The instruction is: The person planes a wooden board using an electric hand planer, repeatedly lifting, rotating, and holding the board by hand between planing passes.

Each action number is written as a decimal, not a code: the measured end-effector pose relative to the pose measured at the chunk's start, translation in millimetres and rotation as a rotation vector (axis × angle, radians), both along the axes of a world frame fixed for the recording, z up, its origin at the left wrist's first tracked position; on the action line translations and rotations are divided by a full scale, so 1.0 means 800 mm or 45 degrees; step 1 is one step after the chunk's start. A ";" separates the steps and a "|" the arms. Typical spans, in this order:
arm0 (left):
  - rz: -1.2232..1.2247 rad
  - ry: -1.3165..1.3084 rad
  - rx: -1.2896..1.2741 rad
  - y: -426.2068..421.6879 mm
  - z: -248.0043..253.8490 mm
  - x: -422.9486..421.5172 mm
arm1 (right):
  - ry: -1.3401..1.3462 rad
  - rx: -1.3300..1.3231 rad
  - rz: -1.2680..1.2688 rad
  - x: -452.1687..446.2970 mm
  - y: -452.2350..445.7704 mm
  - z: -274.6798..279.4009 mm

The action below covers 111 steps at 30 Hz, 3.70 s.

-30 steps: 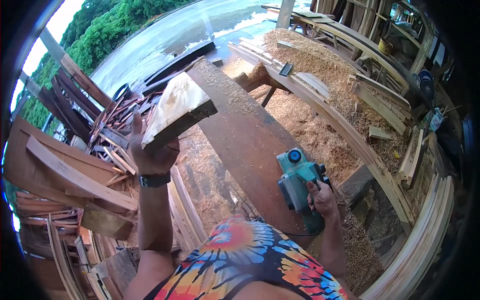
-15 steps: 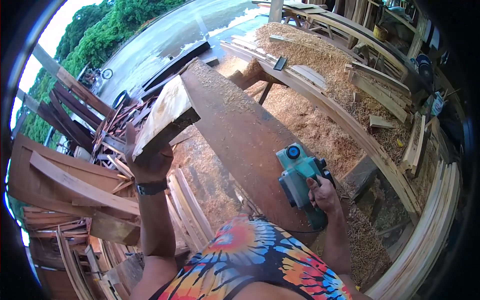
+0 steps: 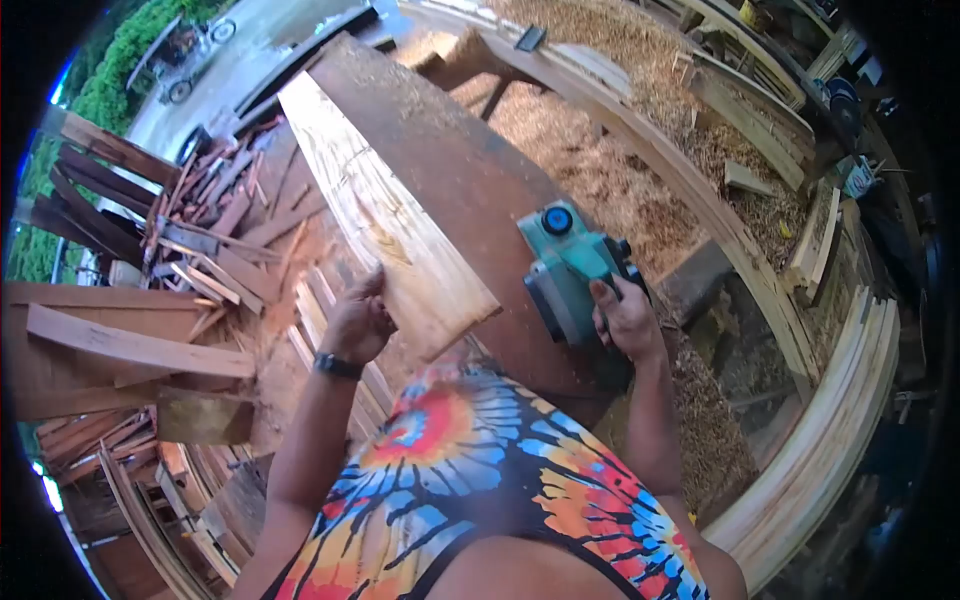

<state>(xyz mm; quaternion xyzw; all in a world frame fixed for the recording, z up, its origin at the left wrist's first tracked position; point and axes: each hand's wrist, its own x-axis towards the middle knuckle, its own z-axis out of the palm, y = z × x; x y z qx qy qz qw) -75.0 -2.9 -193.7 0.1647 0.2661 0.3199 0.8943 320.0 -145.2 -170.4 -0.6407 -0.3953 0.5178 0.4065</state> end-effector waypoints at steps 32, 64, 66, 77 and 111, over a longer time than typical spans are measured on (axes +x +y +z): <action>-0.458 0.884 0.446 -0.132 -0.316 0.028 | 0.043 -0.127 0.090 -0.058 -0.040 0.038; -1.601 1.361 1.208 -0.148 -0.309 0.043 | -0.228 -0.084 0.507 -0.099 0.011 0.015; -1.567 1.450 1.252 -0.143 -0.320 0.023 | -0.214 -0.076 0.490 -0.106 0.024 0.019; -1.286 1.437 1.056 -0.098 -0.313 -0.018 | -0.241 -0.056 0.608 -0.131 0.100 0.026; -0.930 0.545 1.351 -0.074 -0.294 -0.020 | -0.206 0.143 0.539 -0.293 0.474 0.008</action>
